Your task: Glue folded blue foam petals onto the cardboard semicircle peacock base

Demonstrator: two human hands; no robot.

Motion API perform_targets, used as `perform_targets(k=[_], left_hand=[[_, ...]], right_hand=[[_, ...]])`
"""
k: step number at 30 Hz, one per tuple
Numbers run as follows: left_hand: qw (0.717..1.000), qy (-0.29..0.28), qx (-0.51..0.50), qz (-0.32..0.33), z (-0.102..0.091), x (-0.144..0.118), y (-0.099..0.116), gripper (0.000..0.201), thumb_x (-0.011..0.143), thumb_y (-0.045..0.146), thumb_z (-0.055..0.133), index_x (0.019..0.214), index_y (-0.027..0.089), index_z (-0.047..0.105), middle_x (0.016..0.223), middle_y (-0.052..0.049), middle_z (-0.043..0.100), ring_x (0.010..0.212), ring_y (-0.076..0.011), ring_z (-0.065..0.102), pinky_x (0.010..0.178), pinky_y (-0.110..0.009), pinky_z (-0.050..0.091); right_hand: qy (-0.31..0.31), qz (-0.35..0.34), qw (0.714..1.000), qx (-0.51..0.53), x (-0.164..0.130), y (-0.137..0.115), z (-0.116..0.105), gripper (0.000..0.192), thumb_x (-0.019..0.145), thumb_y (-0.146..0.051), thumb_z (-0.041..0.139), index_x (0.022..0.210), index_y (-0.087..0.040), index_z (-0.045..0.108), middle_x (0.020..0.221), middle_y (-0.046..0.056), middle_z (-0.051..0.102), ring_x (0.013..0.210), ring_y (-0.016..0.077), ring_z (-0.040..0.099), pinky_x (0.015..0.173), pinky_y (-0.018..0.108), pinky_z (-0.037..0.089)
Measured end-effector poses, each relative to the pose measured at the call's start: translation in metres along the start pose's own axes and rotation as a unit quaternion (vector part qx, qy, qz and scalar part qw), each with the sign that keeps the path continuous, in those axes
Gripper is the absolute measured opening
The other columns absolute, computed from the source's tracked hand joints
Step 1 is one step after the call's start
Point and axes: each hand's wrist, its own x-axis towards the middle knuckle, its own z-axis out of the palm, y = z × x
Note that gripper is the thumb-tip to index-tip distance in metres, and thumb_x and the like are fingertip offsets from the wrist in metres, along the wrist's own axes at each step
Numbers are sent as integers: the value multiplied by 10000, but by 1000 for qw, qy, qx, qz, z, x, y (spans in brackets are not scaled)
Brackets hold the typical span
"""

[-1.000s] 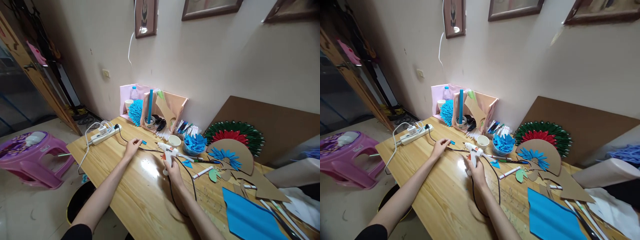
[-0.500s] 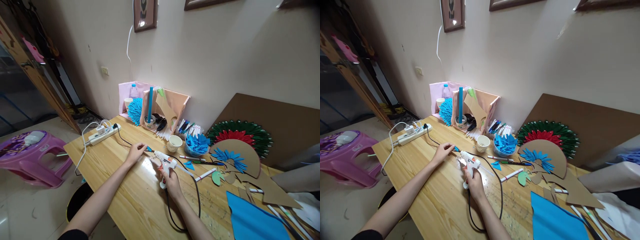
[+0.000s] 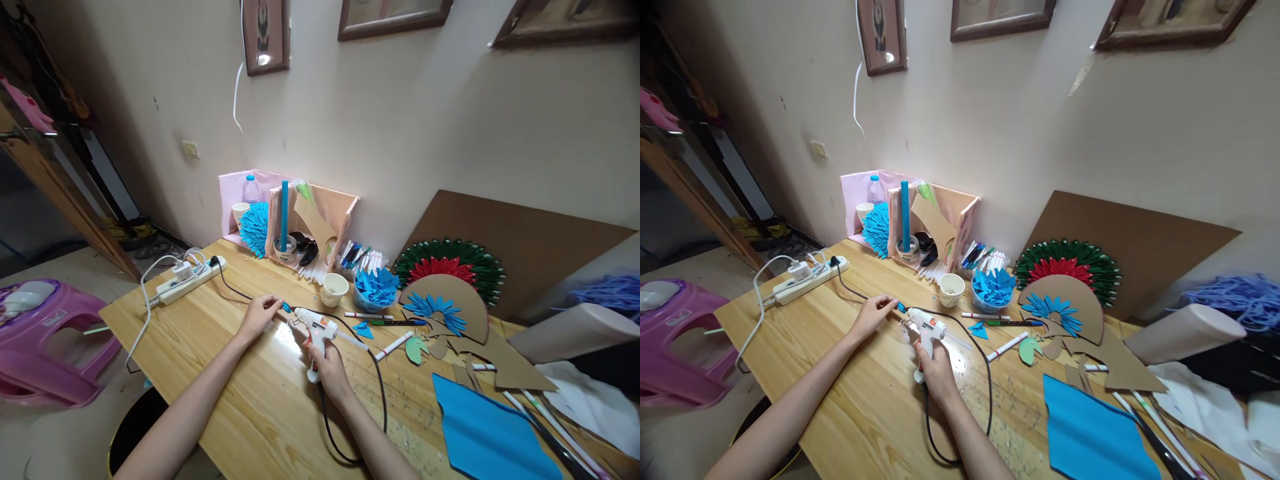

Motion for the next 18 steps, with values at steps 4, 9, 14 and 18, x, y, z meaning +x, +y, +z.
perform_targets(k=[4, 9, 14, 18], left_hand=[[1000, 2, 9, 7, -1, 1, 0, 274, 711, 405, 568, 660, 152, 662, 631, -23, 640, 565, -146, 547, 532, -229, 396], [999, -7, 27, 21, -2, 1, -1, 291, 741, 407, 539, 673, 149, 655, 634, -24, 633, 594, -148, 556, 544, -224, 405], [999, -13, 41, 34, -1, 0, -2, 314, 751, 420, 521, 694, 142, 653, 656, -22, 639, 601, -141, 558, 547, -218, 412], [998, -15, 42, 34, -2, -1, 0, 315, 754, 420, 518, 703, 143, 656, 664, -24, 641, 600, -138, 555, 549, -215, 408]], right_hand=[[0, 0, 1000, 4, 1, 0, 0, 315, 784, -427, 499, 859, -140, 605, 748, 48, 615, 674, 171, 555, 635, 269, 446], [-3, -4, 1000, -2, 1, -4, 0, 289, 789, -396, 500, 876, -141, 605, 778, 48, 630, 706, 173, 564, 657, 257, 443], [-9, -11, 1000, -15, -1, -7, -1, 310, 810, -385, 478, 939, -132, 603, 787, 44, 631, 698, 167, 561, 643, 250, 438], [-6, -18, 999, -29, 0, -6, -1, 313, 814, -386, 475, 938, -130, 606, 780, 44, 630, 705, 172, 563, 667, 259, 437]])
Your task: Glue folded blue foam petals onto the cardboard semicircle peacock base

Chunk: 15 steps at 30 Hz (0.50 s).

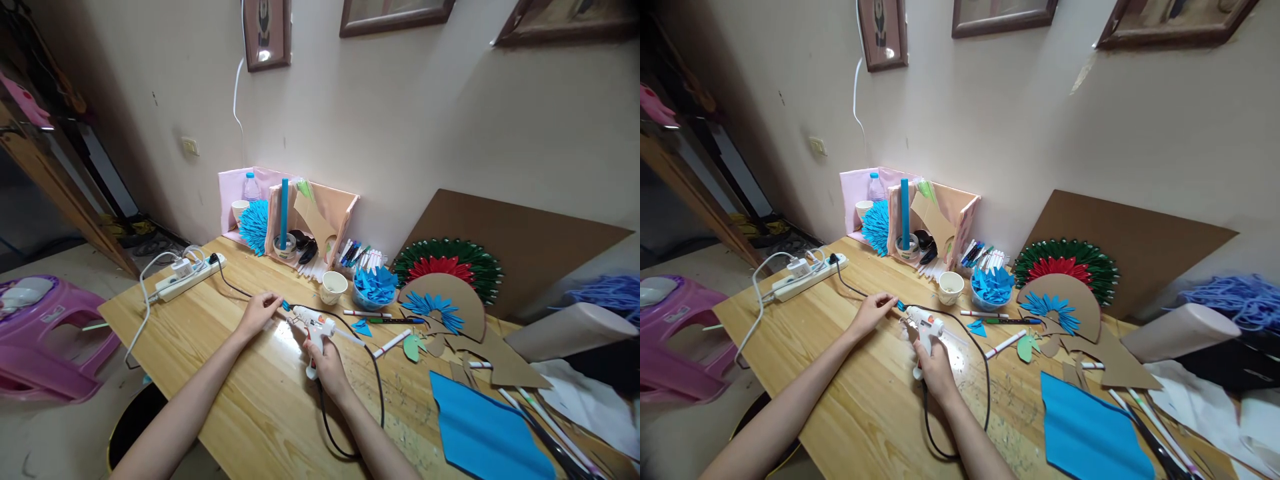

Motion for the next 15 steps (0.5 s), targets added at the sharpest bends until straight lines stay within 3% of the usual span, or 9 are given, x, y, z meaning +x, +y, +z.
perform_targets(k=[11, 15], left_hand=[[1000, 3, 8, -2, 2, -1, 4, 301, 762, 385, 518, 679, 124, 644, 637, -26, 616, 581, -125, 520, 552, -213, 376], [1000, 8, 9, -9, 1, -1, 6, 304, 758, 392, 521, 675, 126, 642, 621, -18, 609, 564, -121, 511, 540, -211, 369]], right_hand=[[-11, 1, 1000, 14, -1, -3, -1, 383, 815, -377, 469, 1080, -119, 567, 1029, 101, 629, 977, 225, 549, 827, 300, 420], [-15, 0, 1000, 8, -2, -4, -1, 404, 811, -388, 473, 1093, -114, 567, 983, 98, 643, 957, 228, 558, 784, 288, 440]])
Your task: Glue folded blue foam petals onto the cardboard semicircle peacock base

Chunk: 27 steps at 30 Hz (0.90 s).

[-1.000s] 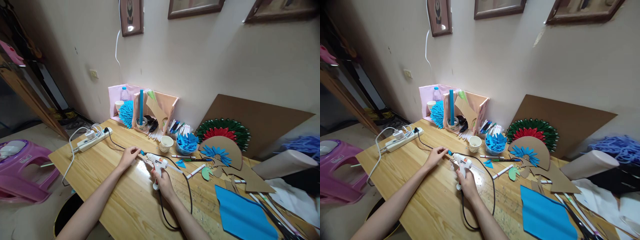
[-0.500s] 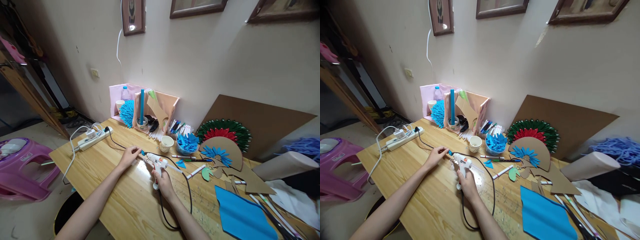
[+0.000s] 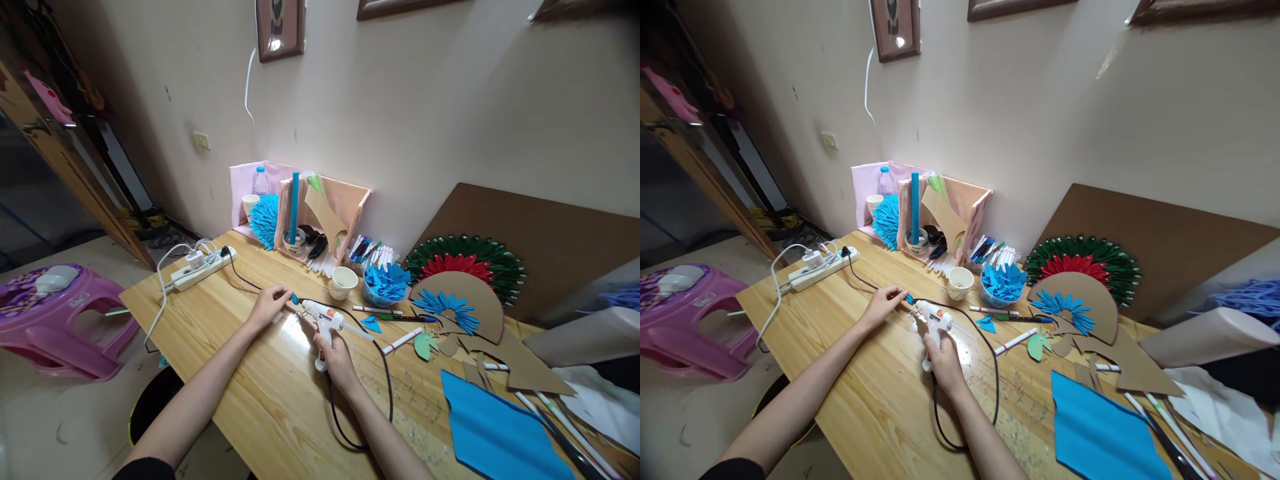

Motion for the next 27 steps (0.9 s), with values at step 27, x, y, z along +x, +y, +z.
perform_targets(k=[27], left_hand=[[997, 23, -43, -55, -3, 3, -8, 321, 728, 425, 542, 697, 127, 658, 617, -38, 650, 548, -139, 573, 473, -207, 402]], right_hand=[[16, 16, 1000, -21, 0, -2, 0, 386, 800, -437, 468, 948, -113, 615, 839, 84, 650, 788, 202, 581, 685, 277, 443]])
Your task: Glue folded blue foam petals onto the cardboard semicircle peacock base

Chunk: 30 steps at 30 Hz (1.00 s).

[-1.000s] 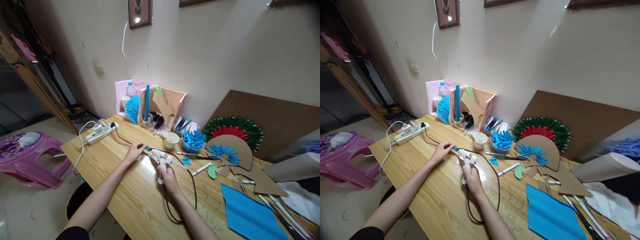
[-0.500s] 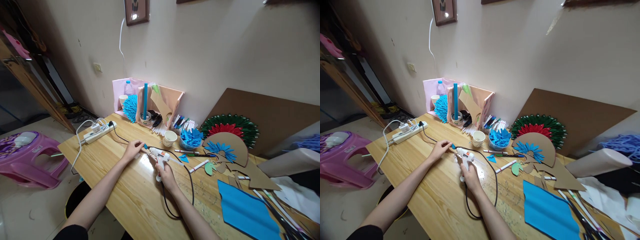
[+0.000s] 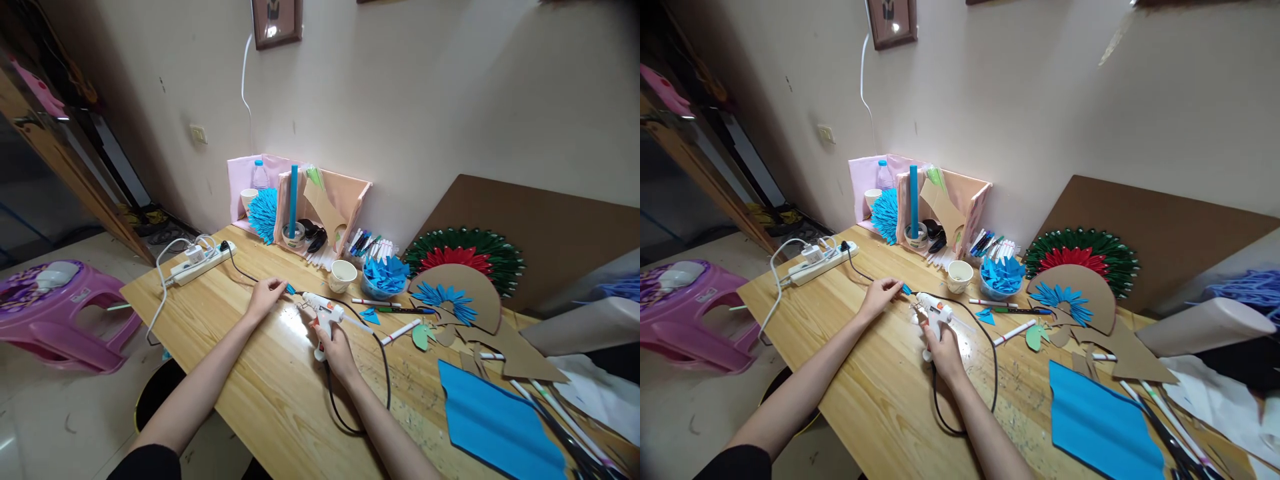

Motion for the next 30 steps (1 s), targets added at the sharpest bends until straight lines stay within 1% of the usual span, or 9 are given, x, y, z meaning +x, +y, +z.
perform_targets(k=[4, 9, 13, 17, 18, 21, 24, 27, 30], left_hand=[[1000, -6, -25, -11, 2, -1, 2, 310, 712, 420, 565, 672, 126, 654, 602, -41, 647, 536, -136, 568, 455, -205, 399], [999, -19, -41, -23, 5, -4, 6, 318, 699, 425, 582, 670, 116, 650, 582, -40, 637, 512, -132, 561, 437, -204, 392], [998, -25, -40, -27, 5, -5, 8, 330, 693, 436, 584, 674, 114, 652, 565, -30, 623, 492, -125, 548, 431, -204, 389], [999, -26, -39, -17, 5, -4, 7, 333, 689, 443, 588, 662, 116, 646, 533, -15, 602, 483, -119, 534, 440, -203, 387], [999, -27, -38, -14, 5, -4, 7, 334, 689, 444, 588, 658, 116, 644, 528, -15, 601, 483, -118, 533, 441, -203, 385], [999, -34, -38, -12, 6, -4, 7, 337, 695, 446, 584, 657, 117, 646, 535, -20, 605, 489, -119, 535, 441, -198, 379], [999, -34, -41, -13, 6, -5, 9, 333, 689, 442, 593, 654, 115, 649, 540, -22, 605, 486, -114, 530, 443, -195, 377], [998, -29, -48, -17, 6, -5, 10, 334, 674, 448, 606, 636, 118, 642, 516, -13, 588, 462, -107, 513, 431, -193, 375], [998, -32, -57, -18, 6, -5, 11, 340, 669, 458, 606, 625, 122, 633, 507, -7, 575, 452, -104, 504, 427, -194, 377]], right_hand=[[-5, -6, 1000, -5, 0, 2, 0, 350, 794, -423, 478, 906, -120, 611, 807, 67, 639, 728, 186, 569, 667, 273, 438], [-8, -6, 1000, 0, -1, 2, 0, 338, 786, -406, 485, 931, -124, 604, 784, 53, 630, 690, 173, 559, 625, 254, 431], [-20, -12, 1000, -11, -1, 1, 0, 289, 801, -394, 472, 847, -135, 593, 732, 34, 610, 643, 158, 544, 606, 250, 428], [-15, -42, 999, -16, -1, 0, -1, 267, 805, -363, 478, 871, -134, 597, 825, 55, 627, 762, 175, 563, 713, 270, 432], [-13, -43, 999, -16, 0, 1, -1, 269, 803, -361, 480, 879, -133, 600, 831, 57, 629, 766, 177, 564, 714, 270, 434], [-14, -26, 999, -19, 0, 3, 0, 293, 803, -378, 474, 867, -122, 603, 758, 44, 617, 663, 161, 550, 629, 255, 440], [-19, -12, 1000, -17, 0, 4, 1, 328, 804, -388, 466, 927, -114, 597, 755, 37, 611, 605, 145, 530, 560, 240, 433], [-21, -13, 1000, -13, 0, 3, 1, 344, 805, -384, 462, 974, -114, 593, 751, 35, 615, 604, 145, 530, 542, 230, 430], [-21, -23, 999, -22, 0, 2, 1, 319, 810, -369, 456, 935, -117, 605, 719, 32, 616, 594, 143, 531, 551, 228, 428]])
